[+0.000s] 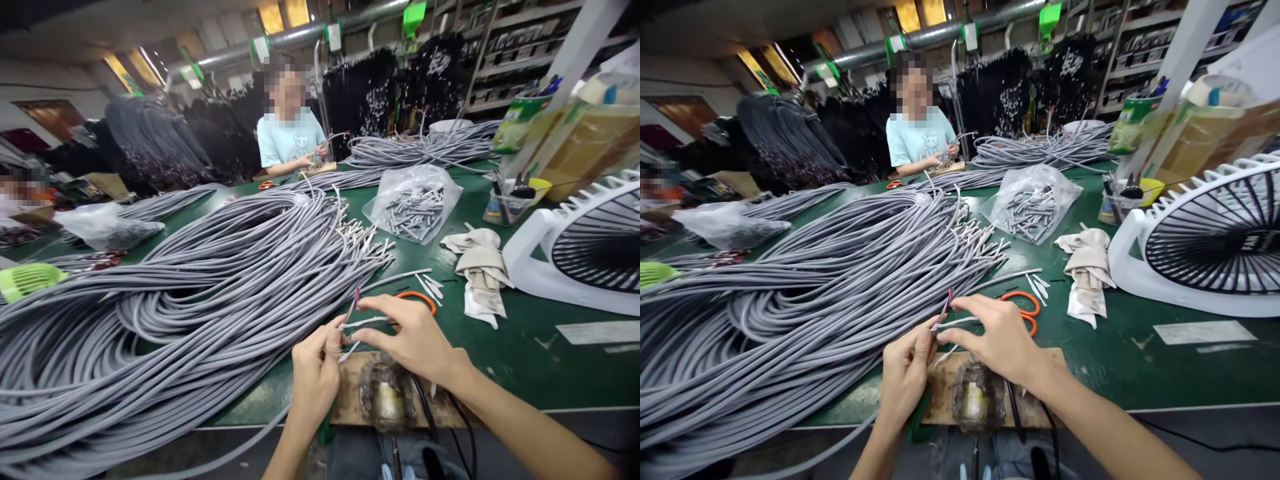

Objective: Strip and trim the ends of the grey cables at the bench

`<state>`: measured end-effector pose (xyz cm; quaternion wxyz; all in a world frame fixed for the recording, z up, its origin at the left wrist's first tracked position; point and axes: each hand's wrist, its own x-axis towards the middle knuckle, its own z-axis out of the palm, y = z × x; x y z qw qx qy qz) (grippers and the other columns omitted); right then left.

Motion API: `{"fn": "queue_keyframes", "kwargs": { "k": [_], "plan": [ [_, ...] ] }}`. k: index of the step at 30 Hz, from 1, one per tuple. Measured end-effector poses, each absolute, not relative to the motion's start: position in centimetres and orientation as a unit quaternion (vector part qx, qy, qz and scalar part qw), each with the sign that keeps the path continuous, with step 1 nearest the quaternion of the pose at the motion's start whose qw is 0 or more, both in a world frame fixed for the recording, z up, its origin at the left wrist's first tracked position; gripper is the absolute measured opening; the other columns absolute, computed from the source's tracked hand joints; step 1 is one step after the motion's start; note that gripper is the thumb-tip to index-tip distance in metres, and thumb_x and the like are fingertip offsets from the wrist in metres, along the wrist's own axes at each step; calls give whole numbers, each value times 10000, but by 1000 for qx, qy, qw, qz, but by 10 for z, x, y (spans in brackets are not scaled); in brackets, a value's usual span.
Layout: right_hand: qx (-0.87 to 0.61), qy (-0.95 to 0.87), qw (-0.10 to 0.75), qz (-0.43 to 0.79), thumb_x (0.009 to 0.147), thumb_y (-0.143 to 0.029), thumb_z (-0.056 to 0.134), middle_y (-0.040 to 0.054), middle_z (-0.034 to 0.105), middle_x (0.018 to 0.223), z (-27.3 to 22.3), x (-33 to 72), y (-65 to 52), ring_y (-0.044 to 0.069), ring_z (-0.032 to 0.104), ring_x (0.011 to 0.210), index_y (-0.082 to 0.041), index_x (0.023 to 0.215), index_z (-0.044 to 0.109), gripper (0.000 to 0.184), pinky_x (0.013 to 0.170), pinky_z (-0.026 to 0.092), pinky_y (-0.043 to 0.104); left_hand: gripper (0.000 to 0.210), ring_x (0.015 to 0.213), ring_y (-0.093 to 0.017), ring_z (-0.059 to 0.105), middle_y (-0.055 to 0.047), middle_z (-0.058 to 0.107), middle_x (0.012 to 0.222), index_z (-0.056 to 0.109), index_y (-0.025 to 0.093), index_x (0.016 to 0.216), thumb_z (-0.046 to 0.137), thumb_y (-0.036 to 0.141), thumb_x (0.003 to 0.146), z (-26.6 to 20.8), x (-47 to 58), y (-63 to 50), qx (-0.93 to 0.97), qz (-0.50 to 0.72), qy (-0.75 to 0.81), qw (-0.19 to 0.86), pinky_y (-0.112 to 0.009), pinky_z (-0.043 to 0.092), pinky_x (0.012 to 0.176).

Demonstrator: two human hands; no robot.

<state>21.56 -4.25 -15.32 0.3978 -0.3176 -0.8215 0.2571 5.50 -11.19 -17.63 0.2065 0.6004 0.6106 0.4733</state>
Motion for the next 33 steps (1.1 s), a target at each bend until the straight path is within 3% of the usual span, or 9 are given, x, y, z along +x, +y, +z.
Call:
{"fn": "queue_keyframes", "kwargs": {
  "k": [2, 4, 9, 17, 20, 23, 26, 30, 33],
  "plan": [
    [-273, -867, 361, 211, 822, -205, 539, 26, 665, 780, -160, 214, -43, 128, 596, 692, -177, 890, 631, 118, 623, 400, 217, 270, 636, -138, 584, -52, 659, 765, 640, 139, 1039, 502, 264, 845, -176, 55, -112, 613, 475, 607, 174, -223, 463, 585],
    [-238, -897, 340, 154, 832, -113, 444, 8, 625, 666, -163, 215, -43, 107, 560, 593, -172, 805, 630, 197, 542, 348, 212, 227, 645, -137, 592, -63, 665, 796, 651, 140, 996, 533, 222, 820, -179, 56, -111, 631, 471, 600, 140, -226, 479, 603],
    [-246, -894, 370, 54, 808, -90, 385, -8, 493, 534, -158, 219, -44, 94, 433, 497, -168, 633, 596, 286, 503, 273, 233, 298, 768, -149, 610, -74, 654, 846, 630, 165, 1001, 417, 60, 822, -186, 58, -112, 736, 390, 548, 72, -246, 500, 697],
    [-387, -796, 362, 291, 757, -211, 590, -37, 447, 510, -148, 216, -30, 70, 371, 494, -137, 518, 561, 252, 498, 269, 210, 337, 759, -141, 613, -64, 666, 835, 585, 174, 1051, 440, 13, 793, -181, 59, -115, 781, 422, 460, -30, -233, 501, 712],
    [-407, -780, 323, 349, 797, -283, 544, -43, 430, 484, -145, 229, -20, 75, 363, 477, -134, 562, 596, 283, 471, 257, 205, 291, 787, -150, 625, -61, 666, 880, 590, 174, 1052, 471, 78, 805, -179, 60, -116, 727, 453, 515, 32, -235, 497, 714],
    [-463, -794, 295, 261, 845, -324, 484, -12, 523, 563, -151, 253, -23, 103, 440, 533, -148, 661, 651, 304, 523, 307, 223, 278, 638, -128, 609, -21, 646, 758, 546, 169, 1093, 514, 198, 818, -178, 62, -116, 650, 483, 573, 129, -207, 488, 586],
    [-468, -821, 249, 213, 868, -305, 470, 34, 621, 775, -163, 273, -35, 144, 539, 709, -186, 804, 677, 248, 654, 389, 248, 255, 538, -99, 559, 13, 598, 677, 520, 172, 1061, 528, 244, 817, -178, 64, -115, 627, 502, 568, 182, -182, 455, 517],
    [-471, -844, 217, 135, 872, -203, 447, 77, 630, 925, -170, 277, -40, 184, 543, 900, -161, 899, 653, 212, 807, 398, 284, 256, 587, -104, 568, -2, 597, 740, 503, 180, 1083, 503, 239, 834, -179, 62, -115, 630, 486, 569, 209, -190, 456, 561],
    [-492, -860, 112, 79, 776, -85, 488, 101, 637, 850, -167, 263, -26, 200, 575, 811, -138, 867, 651, 194, 715, 407, 279, 253, 730, -130, 601, -28, 626, 852, 517, 190, 1100, 469, 213, 852, -178, 60, -114, 644, 465, 573, 201, -226, 475, 687]
  ]
}}
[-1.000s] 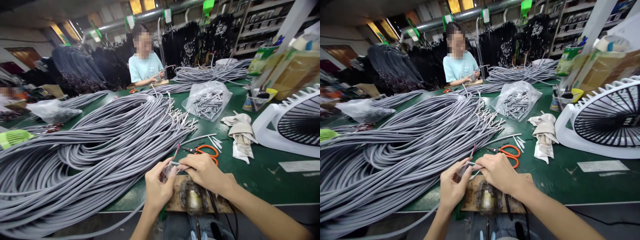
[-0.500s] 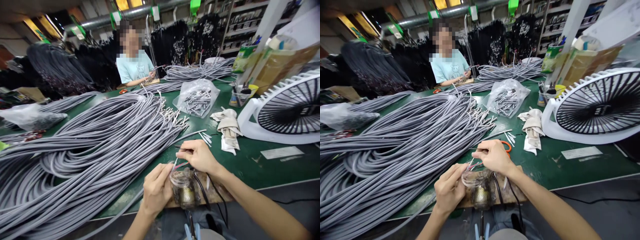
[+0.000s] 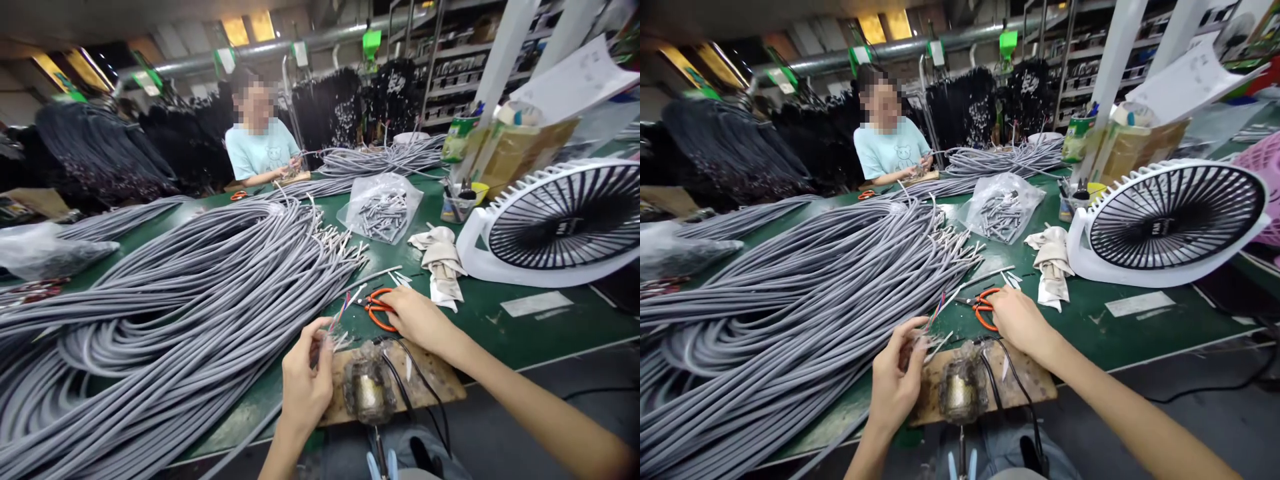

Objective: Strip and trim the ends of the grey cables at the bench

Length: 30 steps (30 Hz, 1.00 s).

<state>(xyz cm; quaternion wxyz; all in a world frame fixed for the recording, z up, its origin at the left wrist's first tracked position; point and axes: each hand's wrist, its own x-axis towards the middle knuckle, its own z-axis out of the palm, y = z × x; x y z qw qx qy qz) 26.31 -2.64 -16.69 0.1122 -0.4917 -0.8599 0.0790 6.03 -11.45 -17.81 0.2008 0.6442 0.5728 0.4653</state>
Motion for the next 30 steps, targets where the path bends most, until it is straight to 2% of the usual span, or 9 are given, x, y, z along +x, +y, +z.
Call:
{"fn": "queue_keyframes", "kwargs": {
  "k": [3, 5, 7, 10, 13, 15, 19, 25, 30],
  "plan": [
    [-506, -857, 80, 62, 670, -20, 488, 114, 625, 773, -163, 250, -10, 202, 587, 696, -123, 804, 649, 233, 603, 382, 269, 285, 1004, -175, 563, -66, 610, 1087, 537, 208, 1137, 422, 199, 877, -177, 59, -113, 660, 471, 551, 197, -283, 437, 864],
    [-504, -856, 96, 59, 656, -38, 492, 115, 616, 788, -161, 245, -3, 199, 582, 675, -119, 806, 645, 229, 587, 374, 270, 315, 1074, -186, 527, -79, 571, 1178, 529, 214, 1177, 401, 208, 889, -178, 58, -113, 654, 489, 535, 217, -296, 421, 897],
    [-500, -856, 118, 56, 693, -88, 493, 102, 601, 795, -159, 244, -1, 184, 569, 673, -119, 811, 633, 185, 604, 381, 267, 318, 1039, -180, 539, -80, 572, 1165, 529, 218, 1186, 406, 226, 893, -179, 56, -113, 627, 513, 533, 242, -291, 425, 884],
    [-459, -853, 221, 110, 751, -183, 512, 48, 561, 733, -157, 244, -6, 139, 522, 645, -139, 737, 585, 86, 609, 385, 240, 291, 900, -159, 569, -64, 605, 1005, 539, 215, 1155, 433, 250, 887, -184, 53, -115, 572, 557, 531, 282, -272, 441, 812],
    [-394, -834, 313, 225, 744, -310, 591, -5, 497, 660, -156, 241, -18, 102, 441, 561, -164, 675, 518, 178, 532, 360, 216, 220, 751, -127, 544, -27, 571, 849, 546, 227, 1077, 447, 238, 881, -186, 52, -116, 535, 601, 504, 314, -242, 437, 699],
    [-364, -835, 315, 268, 717, -346, 632, -17, 475, 661, -155, 238, -25, 97, 416, 558, -171, 674, 495, 227, 524, 352, 216, 153, 697, -109, 504, -6, 534, 801, 548, 238, 987, 455, 202, 872, -185, 51, -116, 539, 632, 461, 313, -223, 413, 642],
    [-293, -859, 310, 283, 664, -277, 684, 0, 496, 750, -156, 231, -35, 114, 451, 664, -169, 724, 492, 229, 619, 377, 228, 123, 700, -121, 470, -2, 481, 749, 538, 220, 825, 439, 154, 854, -182, 51, -117, 597, 663, 378, 246, -223, 377, 593],
    [-242, -879, 301, 279, 694, -245, 652, -18, 446, 668, -159, 227, -40, 98, 400, 602, -171, 632, 441, 232, 557, 330, 217, 142, 647, -105, 481, -25, 500, 836, 565, 204, 730, 511, 75, 756, -181, 50, -120, 691, 601, 378, 138, -217, 366, 546],
    [-216, -888, 275, 298, 726, -285, 640, -18, 458, 637, -157, 230, -38, 91, 401, 581, -162, 624, 472, 232, 549, 322, 212, 169, 644, -116, 504, -49, 529, 843, 581, 195, 692, 502, 52, 735, -182, 51, -120, 717, 569, 386, 116, -218, 367, 532]
  ]
}}
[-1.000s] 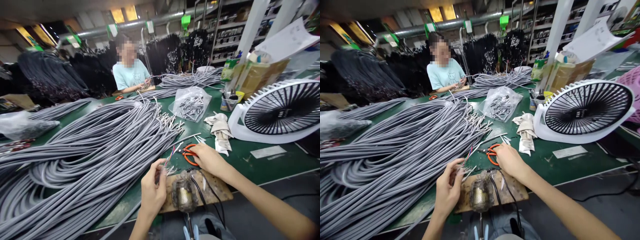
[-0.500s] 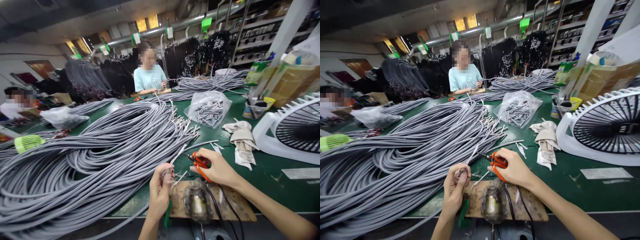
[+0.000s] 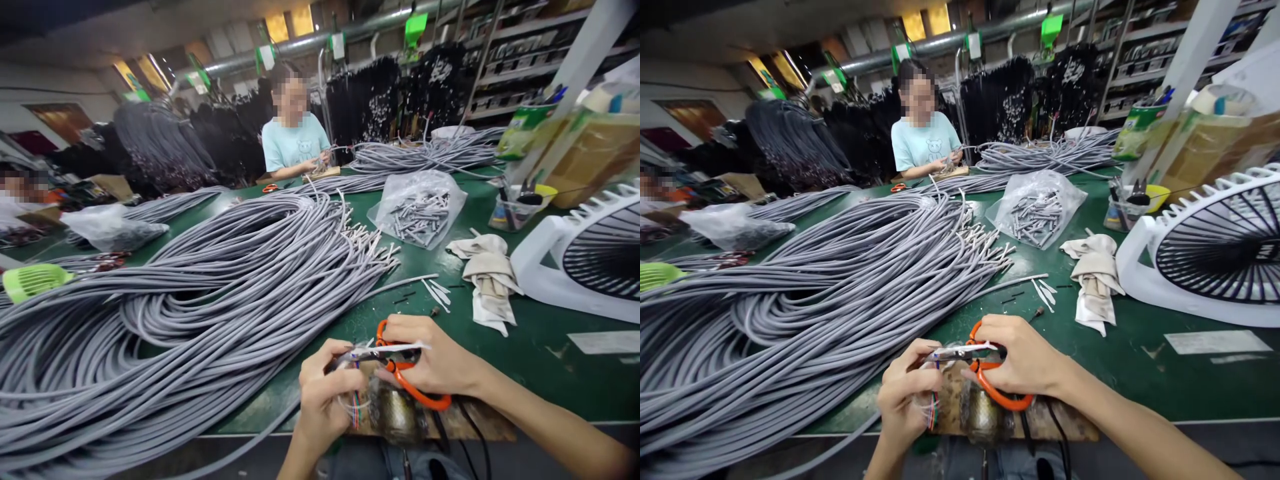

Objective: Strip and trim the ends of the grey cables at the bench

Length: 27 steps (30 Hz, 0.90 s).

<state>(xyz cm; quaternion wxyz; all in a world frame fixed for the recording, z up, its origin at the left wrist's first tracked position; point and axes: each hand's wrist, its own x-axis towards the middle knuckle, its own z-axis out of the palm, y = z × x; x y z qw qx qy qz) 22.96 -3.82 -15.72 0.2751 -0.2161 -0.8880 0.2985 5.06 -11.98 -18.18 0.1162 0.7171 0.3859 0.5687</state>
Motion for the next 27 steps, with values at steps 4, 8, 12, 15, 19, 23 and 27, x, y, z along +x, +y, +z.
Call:
{"fn": "queue_keyframes", "kwargs": {
  "k": [4, 8, 12, 15, 19, 23, 27],
  "plan": [
    [-214, -892, 257, 304, 733, -298, 632, -14, 470, 625, -154, 234, -37, 93, 401, 569, -161, 625, 492, 224, 536, 313, 213, 169, 647, -136, 515, -62, 555, 768, 591, 195, 665, 498, 86, 755, -181, 51, -119, 738, 535, 387, 138, -236, 371, 544],
    [-208, -897, 252, 296, 733, -266, 609, -19, 452, 578, -154, 237, -35, 89, 377, 535, -163, 566, 470, 241, 507, 282, 220, 142, 668, -152, 538, -73, 583, 752, 591, 198, 671, 517, 133, 773, -179, 50, -119, 743, 524, 379, 171, -248, 388, 561],
    [-223, -887, 284, 287, 740, -307, 614, -53, 352, 502, -158, 240, -32, 66, 281, 470, -161, 484, 409, 360, 465, 222, 223, 147, 630, -131, 533, -62, 583, 746, 592, 194, 696, 499, 145, 799, -180, 51, -120, 735, 530, 378, 190, -234, 388, 552],
    [-291, -845, 322, 311, 721, -334, 645, -57, 349, 490, -154, 239, -32, 62, 289, 470, -155, 476, 425, 374, 461, 236, 214, 135, 644, -132, 556, -41, 593, 734, 594, 207, 835, 473, 148, 824, -182, 54, -122, 699, 561, 390, 209, -234, 418, 588],
    [-299, -784, 336, 427, 633, -343, 729, -23, 533, 642, -144, 227, -40, 91, 449, 572, -150, 675, 573, 252, 533, 356, 200, 293, 618, -122, 573, -23, 615, 735, 501, 193, 1135, 484, 186, 843, -181, 57, -124, 612, 558, 496, 261, -211, 451, 594],
    [-264, -729, 399, 490, 650, -291, 725, -20, 566, 678, -143, 207, -50, 93, 481, 597, -157, 705, 576, 208, 587, 401, 204, 440, 668, -158, 621, -76, 680, 848, 481, 145, 1255, 512, 277, 836, -181, 59, -121, 595, 541, 525, 277, -218, 489, 585],
    [-306, -656, 445, 527, 659, -271, 713, -34, 523, 621, -149, 196, -53, 85, 466, 577, -163, 623, 498, 243, 572, 400, 196, 373, 757, -176, 642, -84, 691, 959, 586, 150, 1171, 513, 299, 837, -182, 61, -116, 570, 543, 540, 299, -237, 511, 657]
  ]
}}
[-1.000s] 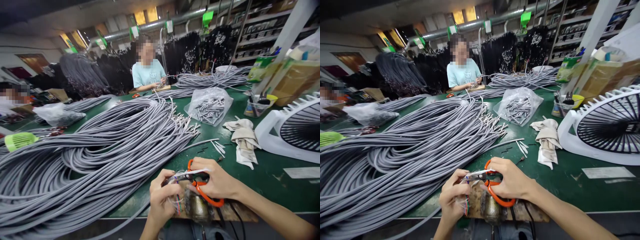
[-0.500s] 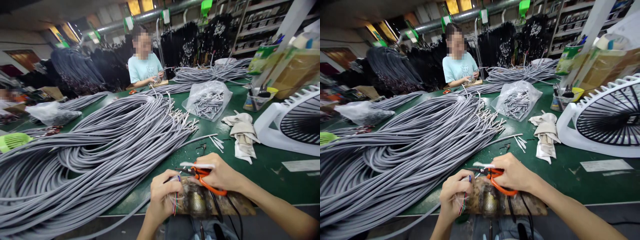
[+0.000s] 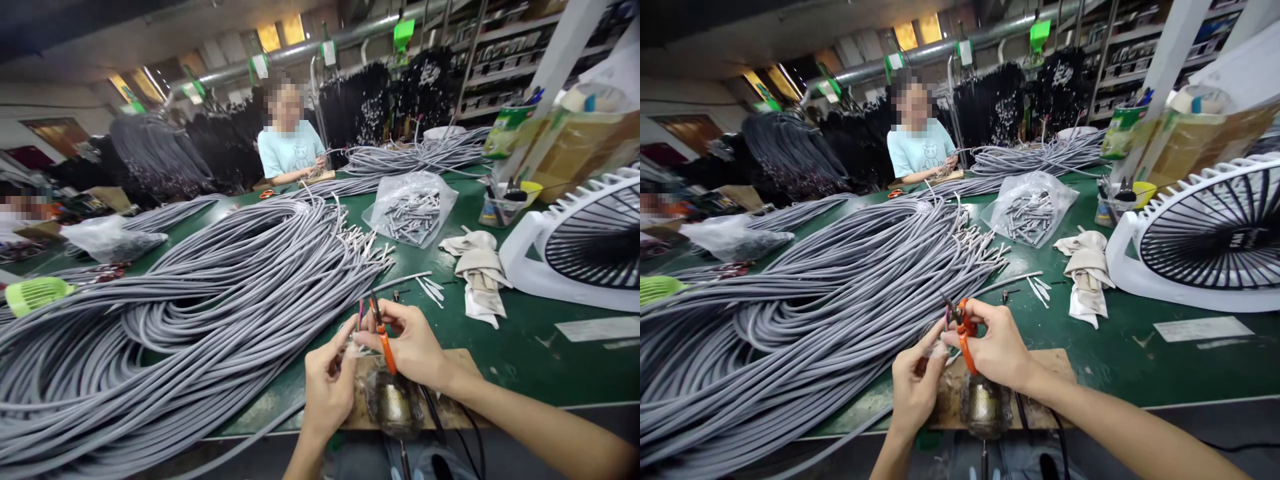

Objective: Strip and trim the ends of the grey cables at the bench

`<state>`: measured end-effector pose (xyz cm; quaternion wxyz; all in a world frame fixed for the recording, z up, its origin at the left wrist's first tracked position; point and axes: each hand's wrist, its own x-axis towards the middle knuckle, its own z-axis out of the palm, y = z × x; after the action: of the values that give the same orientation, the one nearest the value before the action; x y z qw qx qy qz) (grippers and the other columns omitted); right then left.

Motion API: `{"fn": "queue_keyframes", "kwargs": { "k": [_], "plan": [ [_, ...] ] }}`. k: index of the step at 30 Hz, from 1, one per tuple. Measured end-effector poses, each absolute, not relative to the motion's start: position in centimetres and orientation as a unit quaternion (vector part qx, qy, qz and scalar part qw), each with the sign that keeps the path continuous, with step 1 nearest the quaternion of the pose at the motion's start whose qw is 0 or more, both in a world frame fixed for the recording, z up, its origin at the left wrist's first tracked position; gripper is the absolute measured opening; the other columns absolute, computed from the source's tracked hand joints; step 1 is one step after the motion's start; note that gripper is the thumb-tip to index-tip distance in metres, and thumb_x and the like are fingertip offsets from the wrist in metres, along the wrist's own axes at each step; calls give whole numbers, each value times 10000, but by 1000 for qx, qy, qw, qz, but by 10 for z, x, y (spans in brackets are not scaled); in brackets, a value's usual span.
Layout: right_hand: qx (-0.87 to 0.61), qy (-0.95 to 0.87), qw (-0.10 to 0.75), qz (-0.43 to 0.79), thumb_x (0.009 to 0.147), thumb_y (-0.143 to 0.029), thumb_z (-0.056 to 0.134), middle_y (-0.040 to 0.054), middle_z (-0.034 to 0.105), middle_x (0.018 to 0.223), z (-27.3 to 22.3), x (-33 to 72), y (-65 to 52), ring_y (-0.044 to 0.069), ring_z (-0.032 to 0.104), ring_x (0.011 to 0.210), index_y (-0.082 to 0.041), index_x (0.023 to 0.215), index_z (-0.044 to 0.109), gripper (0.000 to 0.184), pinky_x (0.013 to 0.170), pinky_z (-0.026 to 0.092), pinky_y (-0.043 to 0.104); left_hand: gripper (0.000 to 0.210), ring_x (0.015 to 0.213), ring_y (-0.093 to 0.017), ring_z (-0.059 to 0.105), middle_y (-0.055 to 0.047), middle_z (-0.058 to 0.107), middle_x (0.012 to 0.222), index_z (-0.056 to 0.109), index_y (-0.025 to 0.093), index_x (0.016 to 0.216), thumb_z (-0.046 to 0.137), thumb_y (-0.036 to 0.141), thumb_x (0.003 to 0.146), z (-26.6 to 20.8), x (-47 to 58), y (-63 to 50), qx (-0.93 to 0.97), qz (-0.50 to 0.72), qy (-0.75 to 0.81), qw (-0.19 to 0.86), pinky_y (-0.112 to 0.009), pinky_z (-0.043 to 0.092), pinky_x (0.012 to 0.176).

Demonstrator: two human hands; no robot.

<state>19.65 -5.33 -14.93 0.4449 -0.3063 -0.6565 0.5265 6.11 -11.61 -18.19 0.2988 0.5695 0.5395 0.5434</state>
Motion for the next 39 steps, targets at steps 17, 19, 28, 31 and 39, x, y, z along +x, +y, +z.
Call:
{"fn": "queue_keyframes", "kwargs": {
  "k": [17, 19, 28, 31, 39],
  "plan": [
    [-334, -486, 493, 640, 517, -250, 771, -54, 477, 581, -146, 187, -48, 75, 470, 558, -167, 578, 470, 318, 581, 422, 200, 316, 415, -36, 315, 68, 385, 461, 668, 122, 896, 695, 360, 691, -175, 68, -106, 358, 685, 498, 394, -146, 255, 397],
    [-332, -501, 484, 636, 530, -216, 768, -51, 494, 590, -146, 188, -47, 73, 472, 564, -165, 585, 479, 299, 574, 411, 190, 267, 398, -27, 287, 73, 357, 444, 675, 118, 805, 683, 365, 703, -173, 68, -103, 356, 679, 492, 413, -143, 237, 386],
    [-344, -526, 483, 610, 564, -320, 757, -37, 492, 578, -150, 190, -47, 91, 481, 552, -171, 578, 466, 327, 568, 426, 221, 256, 335, -47, 455, -21, 642, 581, 668, 127, 763, 750, 312, 606, -166, 66, -99, 200, 718, 422, 517, -123, 292, 289],
    [-347, -530, 486, 602, 583, -327, 749, -32, 494, 582, -152, 189, -47, 88, 478, 553, -170, 580, 467, 323, 559, 424, 214, 259, 319, -49, 463, -40, 667, 589, 673, 113, 728, 766, 297, 571, -166, 66, -99, 181, 726, 423, 511, -127, 314, 278],
    [-352, -534, 476, 603, 575, -323, 756, -25, 519, 591, -154, 189, -47, 91, 484, 558, -168, 572, 481, 316, 565, 426, 220, 267, 285, -50, 458, -31, 658, 563, 639, 103, 695, 746, 321, 585, -168, 66, -98, 157, 732, 453, 484, -134, 311, 275]
  ]
}}
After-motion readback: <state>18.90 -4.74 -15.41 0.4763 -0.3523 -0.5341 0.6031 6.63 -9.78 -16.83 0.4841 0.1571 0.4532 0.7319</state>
